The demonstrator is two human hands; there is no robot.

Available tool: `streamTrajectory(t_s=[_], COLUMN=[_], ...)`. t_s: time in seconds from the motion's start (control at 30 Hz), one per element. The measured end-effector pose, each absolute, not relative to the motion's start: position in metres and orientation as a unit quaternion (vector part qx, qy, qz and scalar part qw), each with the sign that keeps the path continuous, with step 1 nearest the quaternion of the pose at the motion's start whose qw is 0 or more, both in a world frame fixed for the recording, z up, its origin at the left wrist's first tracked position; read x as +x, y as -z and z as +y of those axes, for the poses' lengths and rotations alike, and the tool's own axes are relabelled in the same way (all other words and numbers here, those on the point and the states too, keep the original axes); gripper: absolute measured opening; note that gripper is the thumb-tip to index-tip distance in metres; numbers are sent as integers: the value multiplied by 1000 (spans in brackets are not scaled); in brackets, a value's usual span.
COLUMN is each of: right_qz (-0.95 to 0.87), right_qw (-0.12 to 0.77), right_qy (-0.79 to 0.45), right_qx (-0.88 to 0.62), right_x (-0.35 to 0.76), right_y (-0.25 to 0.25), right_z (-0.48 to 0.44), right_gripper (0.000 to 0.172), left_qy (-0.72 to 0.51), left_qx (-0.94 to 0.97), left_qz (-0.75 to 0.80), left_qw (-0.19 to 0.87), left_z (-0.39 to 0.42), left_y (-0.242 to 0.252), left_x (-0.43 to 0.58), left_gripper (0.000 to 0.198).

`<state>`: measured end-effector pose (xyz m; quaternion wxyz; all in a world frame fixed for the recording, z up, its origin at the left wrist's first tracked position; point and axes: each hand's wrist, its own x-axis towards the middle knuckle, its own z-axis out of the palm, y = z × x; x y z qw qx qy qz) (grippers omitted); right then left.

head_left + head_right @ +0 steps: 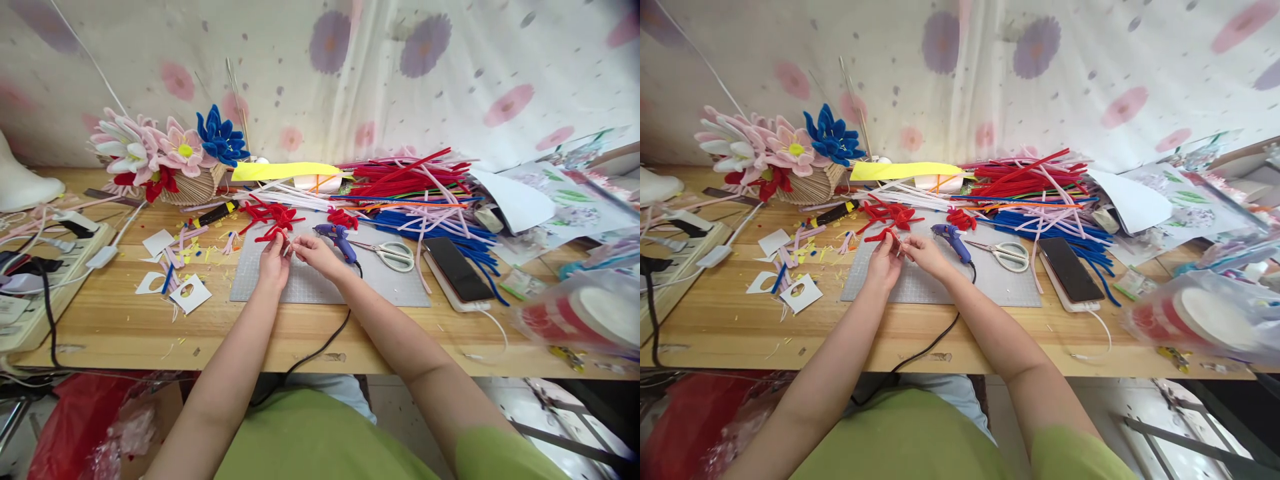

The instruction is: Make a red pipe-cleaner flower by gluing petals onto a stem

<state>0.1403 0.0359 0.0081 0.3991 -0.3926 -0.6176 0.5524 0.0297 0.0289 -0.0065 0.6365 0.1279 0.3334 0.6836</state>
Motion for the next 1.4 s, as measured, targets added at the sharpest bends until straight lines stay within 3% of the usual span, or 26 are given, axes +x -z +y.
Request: streamTrajectory(t_s=[0.3,0.53,0.8,1.03,1.4], right_qz=[-599,-603,-554,-483,-459], right_qw=[309,294,405,382,434], right_qy=[-643,-664,-611,-663,-627], right_qx=[-362,-331,-395,-426,-456], right_x=[150,152,146,128,127], right_y=[-15,-7,-18,-22,-20], right_z=[41,44,45,48,61], right_gripper=[24,29,29,22,14], left_qy=[-649,-636,-668,-659,-653], left_qx=[133,184,154,164,194], left_qz=[320,306,304,300,310], left_qw=[677,685,661,670,663], left_z=[33,33,34,38,47], left_y=[6,5,6,11,9], left_x=[23,21,25,23,28], left_gripper=[9,17,12,13,8])
